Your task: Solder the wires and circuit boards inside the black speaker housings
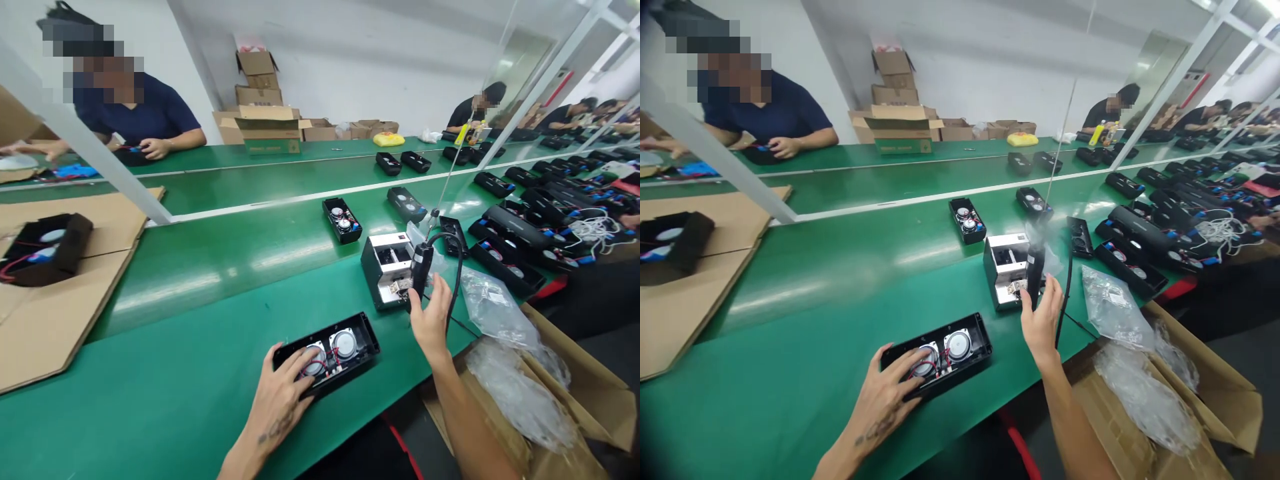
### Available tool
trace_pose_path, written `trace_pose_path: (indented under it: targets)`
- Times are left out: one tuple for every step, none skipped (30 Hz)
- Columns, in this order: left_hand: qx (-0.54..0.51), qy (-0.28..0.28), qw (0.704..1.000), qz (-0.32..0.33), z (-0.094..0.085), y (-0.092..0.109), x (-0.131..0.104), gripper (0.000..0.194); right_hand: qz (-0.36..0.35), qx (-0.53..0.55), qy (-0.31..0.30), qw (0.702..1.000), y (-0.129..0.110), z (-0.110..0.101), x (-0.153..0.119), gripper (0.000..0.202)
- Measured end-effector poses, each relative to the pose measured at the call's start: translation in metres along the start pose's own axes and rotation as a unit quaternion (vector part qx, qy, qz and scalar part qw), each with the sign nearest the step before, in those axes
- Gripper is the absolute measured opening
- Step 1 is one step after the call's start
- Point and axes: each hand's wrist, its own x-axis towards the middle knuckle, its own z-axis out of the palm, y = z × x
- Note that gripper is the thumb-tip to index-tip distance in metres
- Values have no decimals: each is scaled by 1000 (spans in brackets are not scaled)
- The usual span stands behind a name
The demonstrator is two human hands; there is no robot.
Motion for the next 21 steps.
trace_pose_path:
  targets:
    - [-1, 6, 1000, 0, 1, 0, 0, 11, 18, 3, -25, 1000, 7, 2, 6, 60]
    - [0, 11, 1000, 0, 1, -1, 1, 10, 36, 16, -44, 998, 13, 3, 11, 58]
    - [4, 13, 1000, 2, 2, -2, 1, 9, 51, 35, -54, 997, 17, 4, 14, 55]
    - [12, 14, 1000, 8, 2, -4, 0, 7, 64, 58, -55, 995, 19, 4, 16, 53]
    - [22, 12, 1000, 16, 3, -6, 0, 5, 79, 91, -54, 991, 20, 5, 15, 51]
    - [33, 14, 999, 28, 4, -9, -1, 5, 95, 128, -54, 986, 21, 5, 14, 49]
    - [46, 16, 998, 42, 4, -12, -1, 5, 110, 167, -55, 978, 20, 6, 12, 46]
    - [61, 13, 996, 57, 6, -15, -2, 5, 125, 204, -61, 969, 19, 7, 9, 43]
    - [77, 9, 995, 70, 7, -17, -2, 7, 137, 235, -68, 960, 18, 8, 8, 40]
    - [93, 5, 992, 81, 8, -19, -2, 9, 146, 257, -71, 953, 15, 9, 9, 39]
    - [109, 2, 990, 88, 10, -19, 0, 11, 150, 268, -66, 949, 12, 9, 11, 37]
    - [122, 1, 988, 92, 11, -18, 1, 12, 151, 273, -57, 948, 8, 9, 15, 37]
    - [132, 0, 987, 91, 12, -16, 4, 12, 151, 282, -45, 946, 4, 9, 20, 37]
    - [137, 4, 987, 87, 13, -13, 7, 11, 147, 295, -32, 944, -2, 8, 27, 38]
    - [138, 8, 987, 84, 14, -10, 10, 9, 138, 309, -18, 941, -8, 7, 34, 41]
    - [137, 12, 987, 83, 15, -8, 14, 7, 123, 324, -6, 938, -14, 7, 41, 44]
    - [136, 16, 987, 83, 16, -6, 17, 6, 106, 336, 6, 936, -20, 7, 48, 46]
    - [135, 17, 987, 84, 17, -5, 20, 6, 87, 346, 15, 934, -25, 8, 54, 47]
    - [134, 17, 987, 84, 17, -4, 23, 7, 73, 352, 20, 933, -29, 10, 59, 45]
    - [132, 16, 988, 83, 17, -4, 25, 8, 64, 353, 19, 933, -32, 11, 63, 42]
    - [130, 14, 988, 80, 18, -4, 26, 9, 61, 350, 13, 935, -35, 13, 65, 39]
